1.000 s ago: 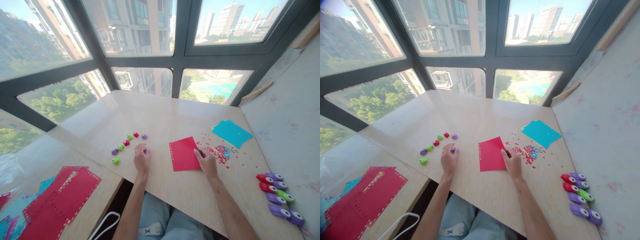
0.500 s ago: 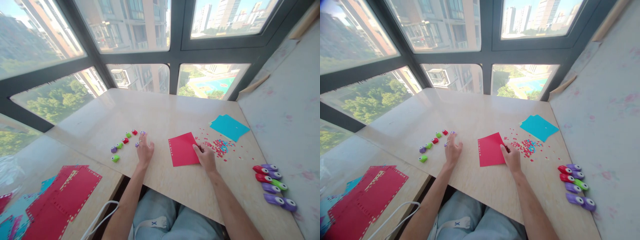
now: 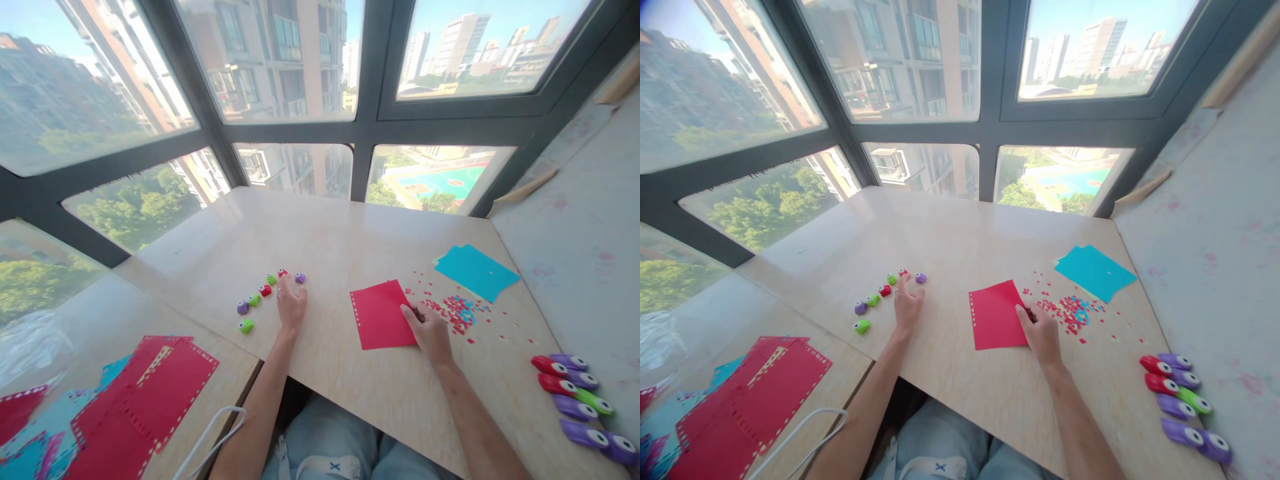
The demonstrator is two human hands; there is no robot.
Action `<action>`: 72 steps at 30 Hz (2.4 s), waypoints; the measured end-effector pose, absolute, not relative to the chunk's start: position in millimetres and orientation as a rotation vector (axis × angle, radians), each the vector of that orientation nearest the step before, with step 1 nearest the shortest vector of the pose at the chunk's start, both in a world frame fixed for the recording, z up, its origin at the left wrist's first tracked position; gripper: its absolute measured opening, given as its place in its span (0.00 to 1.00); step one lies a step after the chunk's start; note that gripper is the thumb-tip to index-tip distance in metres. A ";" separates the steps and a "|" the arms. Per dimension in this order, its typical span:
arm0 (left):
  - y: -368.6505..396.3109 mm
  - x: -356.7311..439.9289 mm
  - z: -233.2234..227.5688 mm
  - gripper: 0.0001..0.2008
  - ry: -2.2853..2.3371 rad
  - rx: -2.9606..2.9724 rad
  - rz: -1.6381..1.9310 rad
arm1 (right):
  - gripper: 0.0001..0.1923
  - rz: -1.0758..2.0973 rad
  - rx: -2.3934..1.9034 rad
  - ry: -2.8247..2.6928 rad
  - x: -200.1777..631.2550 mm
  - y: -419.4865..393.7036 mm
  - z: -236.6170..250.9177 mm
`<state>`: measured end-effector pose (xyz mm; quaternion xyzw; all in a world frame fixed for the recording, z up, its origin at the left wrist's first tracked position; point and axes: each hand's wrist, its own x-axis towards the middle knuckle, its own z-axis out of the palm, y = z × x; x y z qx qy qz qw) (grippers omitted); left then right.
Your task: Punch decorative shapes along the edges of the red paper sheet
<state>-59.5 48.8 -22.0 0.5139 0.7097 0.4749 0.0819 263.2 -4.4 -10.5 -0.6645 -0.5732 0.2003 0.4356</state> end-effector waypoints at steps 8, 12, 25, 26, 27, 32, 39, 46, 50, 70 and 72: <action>69.7 -82.5 -16.4 0.22 2.197 1.640 1.340 | 0.21 0.510 -1.647 -1.400 262.9 -4.7 -12.7; 72.9 -84.9 -12.8 0.17 2.216 1.673 1.279 | 0.20 0.464 -1.648 -1.432 260.1 -5.7 -7.6; 45.8 -70.3 -1.1 0.15 2.246 1.776 1.067 | 0.19 0.364 -1.706 -1.388 251.9 -5.1 1.1; 42.7 -69.1 -1.9 0.15 2.222 1.792 1.063 | 0.19 0.360 -1.710 -1.385 251.3 -4.8 1.3; 39.2 -68.1 -3.0 0.15 2.186 1.814 1.065 | 0.19 0.359 -1.715 -1.379 250.8 -4.5 1.4; 21.5 -61.6 -9.8 0.15 1.883 1.976 1.121 | 0.19 0.375 -1.730 -1.322 251.0 -3.5 0.8; 13.7 -39.0 -13.3 0.22 1.512 2.144 1.070 | 0.19 0.467 -1.712 -1.261 253.0 -2.8 -0.1; 9.4 -12.0 -15.4 0.20 1.426 2.066 1.052 | 0.18 0.547 -1.625 -1.264 256.8 -3.9 -0.3; 10.0 -3.8 -18.1 0.16 1.331 2.005 1.037 | 0.18 0.613 -1.581 -1.227 261.4 -3.0 -1.8; 8.6 3.1 -12.5 0.12 1.274 1.888 1.071 | 0.19 0.816 -1.523 -1.105 264.7 16.5 -12.8; 7.9 3.4 -12.1 0.12 1.255 1.852 1.091 | 0.19 0.824 -1.512 -1.094 267.0 16.3 -14.3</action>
